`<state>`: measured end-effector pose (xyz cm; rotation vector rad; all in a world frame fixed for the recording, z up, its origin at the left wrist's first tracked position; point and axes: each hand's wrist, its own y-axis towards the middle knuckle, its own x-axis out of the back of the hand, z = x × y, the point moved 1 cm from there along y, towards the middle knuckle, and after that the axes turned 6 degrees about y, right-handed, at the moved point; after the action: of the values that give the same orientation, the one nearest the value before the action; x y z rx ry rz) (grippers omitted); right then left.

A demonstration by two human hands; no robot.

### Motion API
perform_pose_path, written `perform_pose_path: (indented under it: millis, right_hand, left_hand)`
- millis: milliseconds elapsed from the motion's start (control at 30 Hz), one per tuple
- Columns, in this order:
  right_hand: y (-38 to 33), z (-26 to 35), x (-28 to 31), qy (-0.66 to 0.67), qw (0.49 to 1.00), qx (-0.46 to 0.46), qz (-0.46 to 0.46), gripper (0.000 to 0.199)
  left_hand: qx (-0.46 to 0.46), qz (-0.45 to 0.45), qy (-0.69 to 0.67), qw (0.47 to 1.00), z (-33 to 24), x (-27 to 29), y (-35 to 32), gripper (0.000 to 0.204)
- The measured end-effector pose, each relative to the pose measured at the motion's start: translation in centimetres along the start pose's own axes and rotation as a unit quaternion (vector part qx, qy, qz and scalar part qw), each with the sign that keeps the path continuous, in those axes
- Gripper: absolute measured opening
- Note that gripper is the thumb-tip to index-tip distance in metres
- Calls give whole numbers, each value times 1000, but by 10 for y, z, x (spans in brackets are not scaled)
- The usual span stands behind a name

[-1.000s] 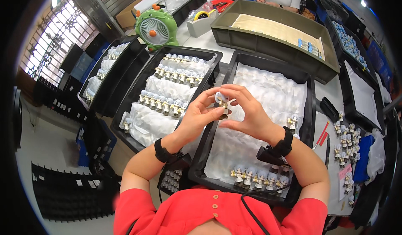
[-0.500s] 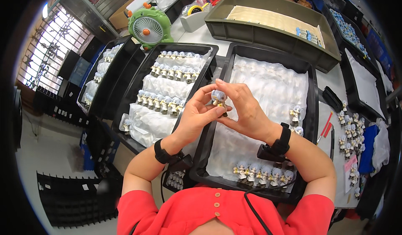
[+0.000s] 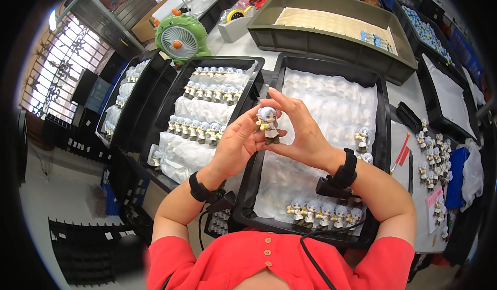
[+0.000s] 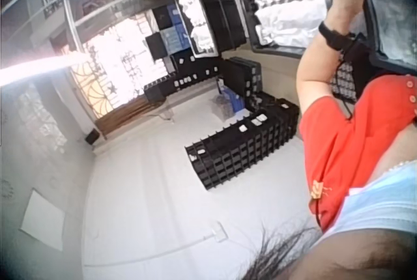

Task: The person repeatedly picks up small cylindrical components from a tray, holds them with both hands to inspect or adjust them, and places them back into the tray. The process is repetitive and involves handling multiple identical items one at a time.

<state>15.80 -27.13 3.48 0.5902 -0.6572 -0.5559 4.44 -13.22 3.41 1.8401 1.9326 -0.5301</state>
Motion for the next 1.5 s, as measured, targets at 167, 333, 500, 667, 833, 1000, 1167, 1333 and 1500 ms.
perform_pose_path:
  millis: [167, 333, 500, 667, 833, 1000, 1167, 1333, 1500]
  right_hand:
    - [-2, -2, -2, 10, 1000, -13, 6, 102]
    - [-4, -6, -4, 16, 1000, -2, 8, 101]
    - [-4, 8, 1, 64, 997, -38, 12, 101]
    - [-6, 2, -4, 91, 996, 12, 1, 103]
    - [-9, 1, -11, 44, 997, 57, 36, 102]
    - [-10, 1, -12, 123, 992, 21, 36, 104]
    - [-7, -1, -8, 137, 990, -24, 30, 108]
    - [-4, -2, -6, 117, 992, -27, 39, 108]
    - [-4, -4, -5, 109, 992, -39, 42, 107]
  left_hand:
    - [-13, -30, 116, 993, 1, 0, -1, 62]
    - [-12, -66, 167, 984, 2, 1, -2, 48]
    - [23, -10, 29, 999, 2, 4, -3, 33]
    - [28, -30, 24, 999, 7, 1, -3, 39]
    - [17, -51, 180, 982, 11, -3, -7, 38]
    - [55, -9, 54, 997, 7, -4, -7, 37]
    - [46, 22, -8, 999, 1, -4, -4, 43]
    - [48, 37, -11, 998, -1, 0, -4, 46]
    - [50, 33, -24, 998, 0, 2, -3, 48]
